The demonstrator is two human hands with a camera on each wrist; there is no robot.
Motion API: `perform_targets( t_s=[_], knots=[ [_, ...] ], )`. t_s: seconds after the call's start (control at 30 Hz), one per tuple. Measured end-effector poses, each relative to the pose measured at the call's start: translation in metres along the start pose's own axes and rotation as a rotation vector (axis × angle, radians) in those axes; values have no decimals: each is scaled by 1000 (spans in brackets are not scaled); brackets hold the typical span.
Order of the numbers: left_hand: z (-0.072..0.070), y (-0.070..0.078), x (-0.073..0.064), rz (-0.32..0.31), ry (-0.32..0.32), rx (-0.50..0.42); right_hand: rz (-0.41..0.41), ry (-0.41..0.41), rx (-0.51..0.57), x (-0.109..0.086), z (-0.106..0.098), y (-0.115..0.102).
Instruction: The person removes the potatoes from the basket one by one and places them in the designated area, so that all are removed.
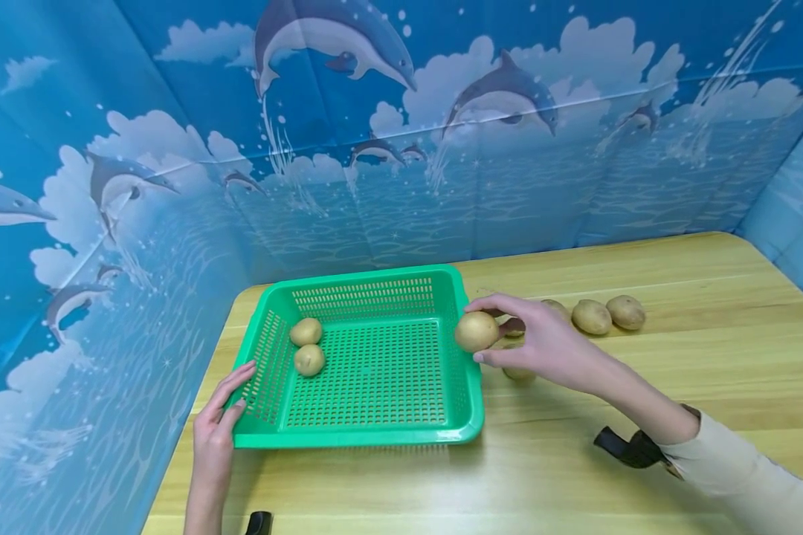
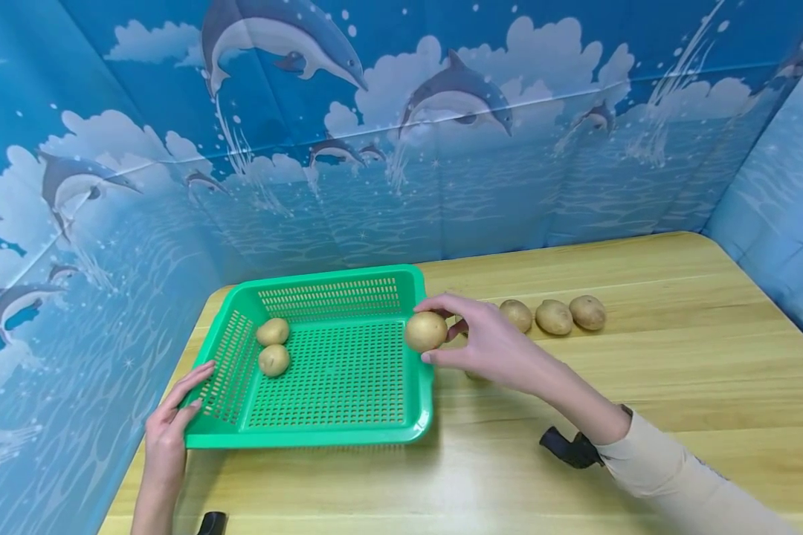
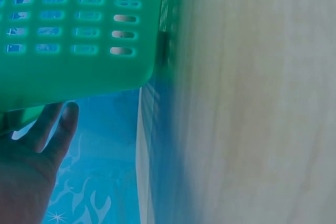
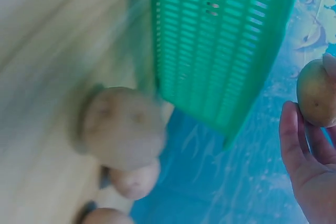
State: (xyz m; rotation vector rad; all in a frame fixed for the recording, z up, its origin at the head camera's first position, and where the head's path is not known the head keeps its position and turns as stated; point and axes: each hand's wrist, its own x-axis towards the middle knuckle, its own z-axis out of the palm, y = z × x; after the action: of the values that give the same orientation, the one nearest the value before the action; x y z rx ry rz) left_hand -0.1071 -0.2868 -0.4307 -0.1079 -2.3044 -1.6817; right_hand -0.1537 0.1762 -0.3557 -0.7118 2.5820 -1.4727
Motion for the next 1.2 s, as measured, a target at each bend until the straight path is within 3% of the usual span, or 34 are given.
perform_targets(
  t_s=[0.17,0.43,0.87,1.2],
  knots=[
    [0,-1,0,-4,6,-3,-15,46,-29,-14,-3,12],
    [0,-1,-1,1,-3,-5,38,96,-59,-32,-9,28],
    [0,-2,0,7,1,-2,63,154,-141,-50,-24,63],
    [0,-1,0,3,-1,-3,143,181,-133,-60,-28,80]
  ],
)
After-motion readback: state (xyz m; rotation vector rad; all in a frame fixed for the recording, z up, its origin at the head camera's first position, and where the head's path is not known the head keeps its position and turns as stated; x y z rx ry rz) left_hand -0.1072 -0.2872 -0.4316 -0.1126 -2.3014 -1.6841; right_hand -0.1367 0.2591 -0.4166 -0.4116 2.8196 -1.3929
